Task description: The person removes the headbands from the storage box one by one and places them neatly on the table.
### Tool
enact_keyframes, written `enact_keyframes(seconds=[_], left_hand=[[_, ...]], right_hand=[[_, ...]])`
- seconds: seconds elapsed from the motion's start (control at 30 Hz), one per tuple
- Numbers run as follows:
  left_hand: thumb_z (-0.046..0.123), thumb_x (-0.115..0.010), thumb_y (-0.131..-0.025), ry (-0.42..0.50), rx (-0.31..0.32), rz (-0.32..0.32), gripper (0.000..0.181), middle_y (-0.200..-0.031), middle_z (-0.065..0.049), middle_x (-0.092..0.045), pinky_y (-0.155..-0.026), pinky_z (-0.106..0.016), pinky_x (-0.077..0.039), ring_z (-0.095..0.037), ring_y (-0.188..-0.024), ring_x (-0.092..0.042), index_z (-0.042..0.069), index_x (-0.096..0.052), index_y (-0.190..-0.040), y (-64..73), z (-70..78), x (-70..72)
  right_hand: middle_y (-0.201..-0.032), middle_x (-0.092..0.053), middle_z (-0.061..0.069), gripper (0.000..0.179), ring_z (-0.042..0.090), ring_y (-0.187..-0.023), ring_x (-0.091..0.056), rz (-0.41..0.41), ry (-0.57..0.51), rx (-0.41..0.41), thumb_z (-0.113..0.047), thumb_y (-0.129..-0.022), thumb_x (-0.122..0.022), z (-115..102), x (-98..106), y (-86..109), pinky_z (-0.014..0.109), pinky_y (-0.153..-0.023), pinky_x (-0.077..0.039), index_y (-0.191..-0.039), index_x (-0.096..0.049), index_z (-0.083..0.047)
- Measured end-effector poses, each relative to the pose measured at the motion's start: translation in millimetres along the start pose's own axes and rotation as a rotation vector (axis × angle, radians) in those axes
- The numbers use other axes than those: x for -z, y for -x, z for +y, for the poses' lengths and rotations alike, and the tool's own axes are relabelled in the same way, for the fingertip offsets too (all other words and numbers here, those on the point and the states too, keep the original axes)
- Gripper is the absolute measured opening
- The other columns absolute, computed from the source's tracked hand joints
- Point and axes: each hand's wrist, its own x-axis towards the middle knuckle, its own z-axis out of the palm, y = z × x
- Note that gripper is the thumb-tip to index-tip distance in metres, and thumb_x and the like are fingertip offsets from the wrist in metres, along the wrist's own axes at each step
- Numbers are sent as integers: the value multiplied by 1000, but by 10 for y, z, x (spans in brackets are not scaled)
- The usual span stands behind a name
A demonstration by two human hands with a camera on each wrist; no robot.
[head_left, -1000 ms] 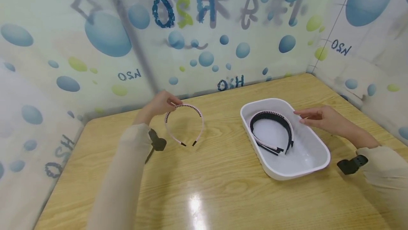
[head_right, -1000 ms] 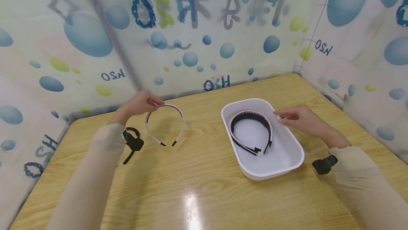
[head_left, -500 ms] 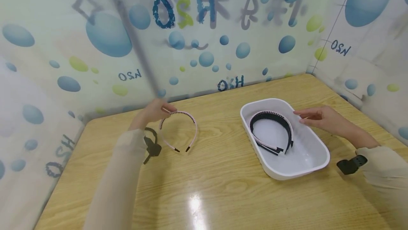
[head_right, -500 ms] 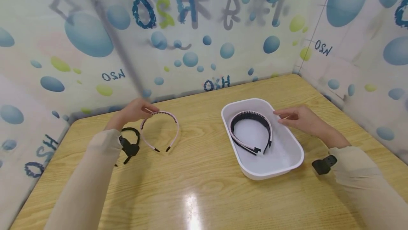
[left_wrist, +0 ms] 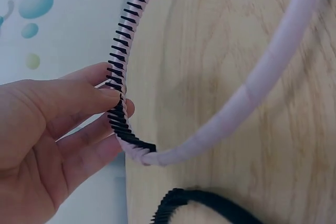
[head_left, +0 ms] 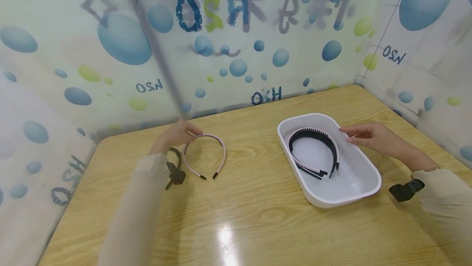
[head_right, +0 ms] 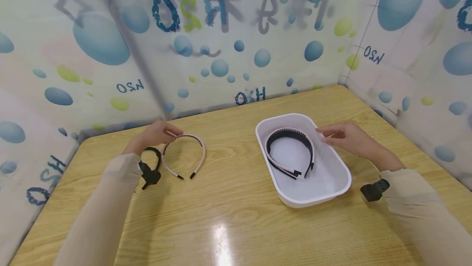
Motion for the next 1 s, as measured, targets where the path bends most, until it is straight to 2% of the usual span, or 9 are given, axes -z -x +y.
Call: enact_keyframes(seconds=[0.13, 0.33, 0.6, 1.0], left_hand=[[-9, -56, -81, -26, 13, 13, 30, -112, -22, -60, -86, -44, -47, -38, -107, -53, -7, -62, -111, -7, -60, -41], [-12, -58, -79, -57, -25, 55, 27, -107, -23, -62, -88, -46, -44, -40, -105, -53, -10, -63, -106, 0, -140, -88], [-12, -56, -79, -15, 42, 67, 29, -109, -24, -60, -92, -47, -41, -40, -108, -51, -10, -62, -107, 16, -189, -116], [-13, -54, -76, -33, 46, 86, 32, -108, -23, -62, -90, -47, -42, -39, -107, -51, -8, -64, -106, 16, -204, -140]], right_hand=[[-119, -54, 28, 36, -9, -87, -52, 1, -7, 3, -13, -88, -61, 6, -3, -1, 21, -69, -51, -119, -58, 5], [-118, -54, 28, 36, -9, -87, -52, 3, -17, 17, -12, -88, -61, 11, -1, -1, 19, -69, -50, -118, -58, 6], [-119, -54, 28, 36, -10, -88, -52, 4, -28, 18, -12, -88, -61, 23, -3, 5, 19, -69, -50, -119, -57, 6], [-121, -53, 28, 38, -4, -90, -54, 1, -1, -13, -14, -89, -61, 3, -6, 10, 29, -71, -53, -122, -56, 4]])
